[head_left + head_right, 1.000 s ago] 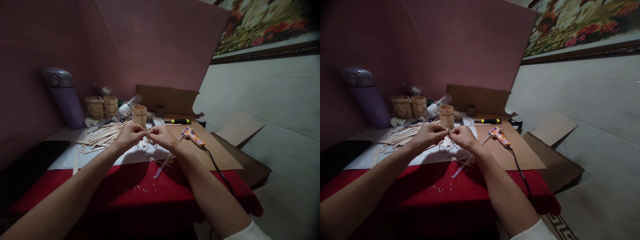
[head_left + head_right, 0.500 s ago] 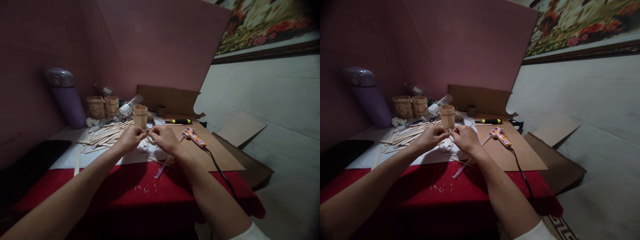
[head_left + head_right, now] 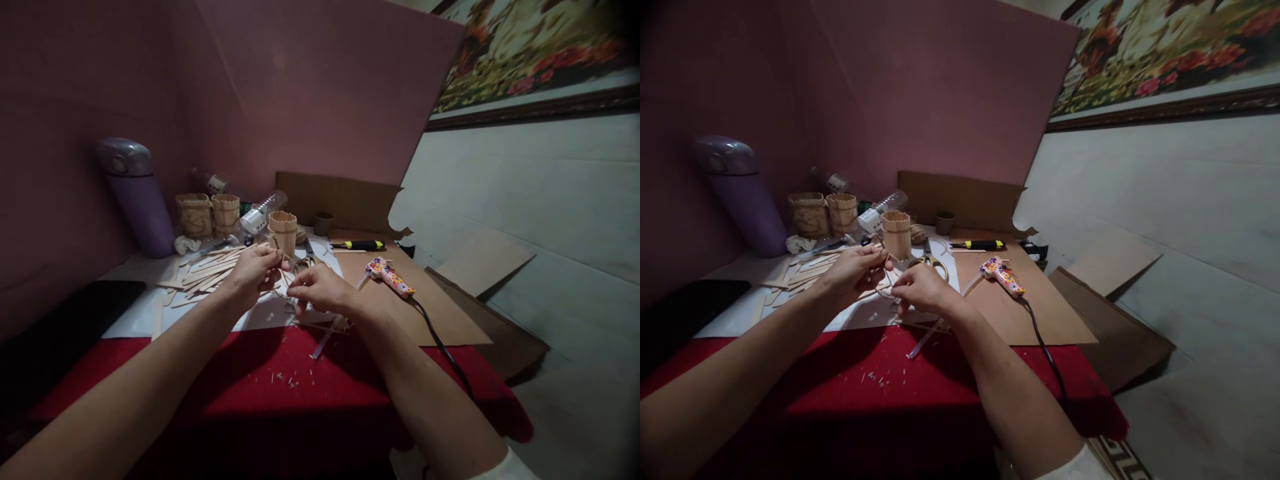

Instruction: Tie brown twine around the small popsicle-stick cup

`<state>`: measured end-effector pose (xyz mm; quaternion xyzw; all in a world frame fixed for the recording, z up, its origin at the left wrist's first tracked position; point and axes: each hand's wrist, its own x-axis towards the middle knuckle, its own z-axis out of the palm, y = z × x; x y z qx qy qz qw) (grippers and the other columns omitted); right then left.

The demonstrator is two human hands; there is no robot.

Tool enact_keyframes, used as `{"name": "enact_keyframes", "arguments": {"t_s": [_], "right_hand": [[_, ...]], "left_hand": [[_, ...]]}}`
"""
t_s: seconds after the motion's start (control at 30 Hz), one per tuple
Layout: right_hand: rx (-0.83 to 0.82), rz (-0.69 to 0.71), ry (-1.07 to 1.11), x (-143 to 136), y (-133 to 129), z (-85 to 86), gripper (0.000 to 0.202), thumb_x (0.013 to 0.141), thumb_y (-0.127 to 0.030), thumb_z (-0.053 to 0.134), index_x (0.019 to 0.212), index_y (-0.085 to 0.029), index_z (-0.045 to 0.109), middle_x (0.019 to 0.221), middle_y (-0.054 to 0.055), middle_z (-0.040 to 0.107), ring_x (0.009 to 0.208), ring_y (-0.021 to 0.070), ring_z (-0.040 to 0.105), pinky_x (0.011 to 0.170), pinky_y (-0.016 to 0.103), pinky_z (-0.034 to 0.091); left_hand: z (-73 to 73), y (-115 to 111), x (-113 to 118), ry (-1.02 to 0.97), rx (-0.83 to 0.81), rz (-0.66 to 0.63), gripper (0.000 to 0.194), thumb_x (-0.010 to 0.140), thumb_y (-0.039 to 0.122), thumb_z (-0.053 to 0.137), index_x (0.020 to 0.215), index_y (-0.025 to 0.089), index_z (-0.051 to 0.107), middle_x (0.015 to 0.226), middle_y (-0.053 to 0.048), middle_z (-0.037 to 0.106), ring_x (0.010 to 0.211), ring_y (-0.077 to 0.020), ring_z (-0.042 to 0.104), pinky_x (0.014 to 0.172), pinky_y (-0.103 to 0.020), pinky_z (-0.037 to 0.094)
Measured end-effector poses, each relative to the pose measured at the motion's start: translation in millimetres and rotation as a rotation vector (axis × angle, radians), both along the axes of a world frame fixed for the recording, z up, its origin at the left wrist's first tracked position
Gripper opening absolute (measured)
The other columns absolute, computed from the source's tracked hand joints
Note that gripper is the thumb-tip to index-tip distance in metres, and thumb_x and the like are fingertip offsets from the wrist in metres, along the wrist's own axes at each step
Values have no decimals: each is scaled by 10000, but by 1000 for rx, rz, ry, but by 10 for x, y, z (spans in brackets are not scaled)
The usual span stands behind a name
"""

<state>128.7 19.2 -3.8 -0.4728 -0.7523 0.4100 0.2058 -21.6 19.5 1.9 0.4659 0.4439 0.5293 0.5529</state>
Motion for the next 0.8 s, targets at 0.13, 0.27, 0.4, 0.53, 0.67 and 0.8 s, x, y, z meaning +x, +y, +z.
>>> {"name": "enact_keyframes", "arguments": {"t_s": [0.13, 0.27, 0.4, 0.53, 0.67, 0.8], "right_hand": [[272, -418, -201, 98, 81, 48, 273, 849, -267, 472, 686, -146, 654, 584, 76, 660, 504, 125, 526, 502, 237, 332], [672, -665, -160, 110, 65, 85, 235, 855, -289, 493, 769, -155, 666, 797, 121, 681, 755, 202, 609, 626, 283, 388], [414, -315, 236, 15, 35, 26, 256, 866, -325, 472, 787, -147, 639, 666, 46, 625, 528, 117, 562, 478, 221, 362], [100, -79, 374, -36, 80, -50, 319, 852, -395, 489, 693, -138, 591, 624, 26, 601, 408, 69, 481, 379, 191, 281], [173, -158, 328, 2, 108, -42, 342, 823, -330, 549, 539, -145, 500, 448, -38, 447, 390, 42, 343, 392, 178, 241], [-99, -24, 407, 86, 65, 15, 300, 821, -373, 549, 622, -151, 515, 457, -63, 381, 383, 44, 281, 372, 178, 185]], "left_hand": [[12, 5, -6, -84, 14, 3, 192, 699, 179, 626, 585, 141, 476, 474, 38, 465, 313, -19, 288, 332, -159, 110], [-21, 7, 30, 44, 25, 31, 204, 720, 168, 612, 570, 145, 476, 435, 31, 473, 295, -27, 302, 314, -160, 133], [-52, -12, 70, 110, 56, -5, 197, 744, 196, 599, 587, 148, 491, 398, 38, 460, 290, -37, 313, 307, -161, 150], [-62, -15, 73, 116, 94, -80, 182, 740, 251, 620, 628, 135, 536, 389, 49, 444, 307, -31, 305, 319, -154, 165], [-51, -7, 66, 192, 122, -80, 179, 707, 260, 644, 622, 120, 572, 396, 42, 457, 305, -31, 316, 314, -160, 165], [-36, -7, 65, 255, 137, -78, 146, 685, 234, 643, 618, 124, 573, 420, 27, 496, 324, -39, 348, 325, -161, 186]]}}
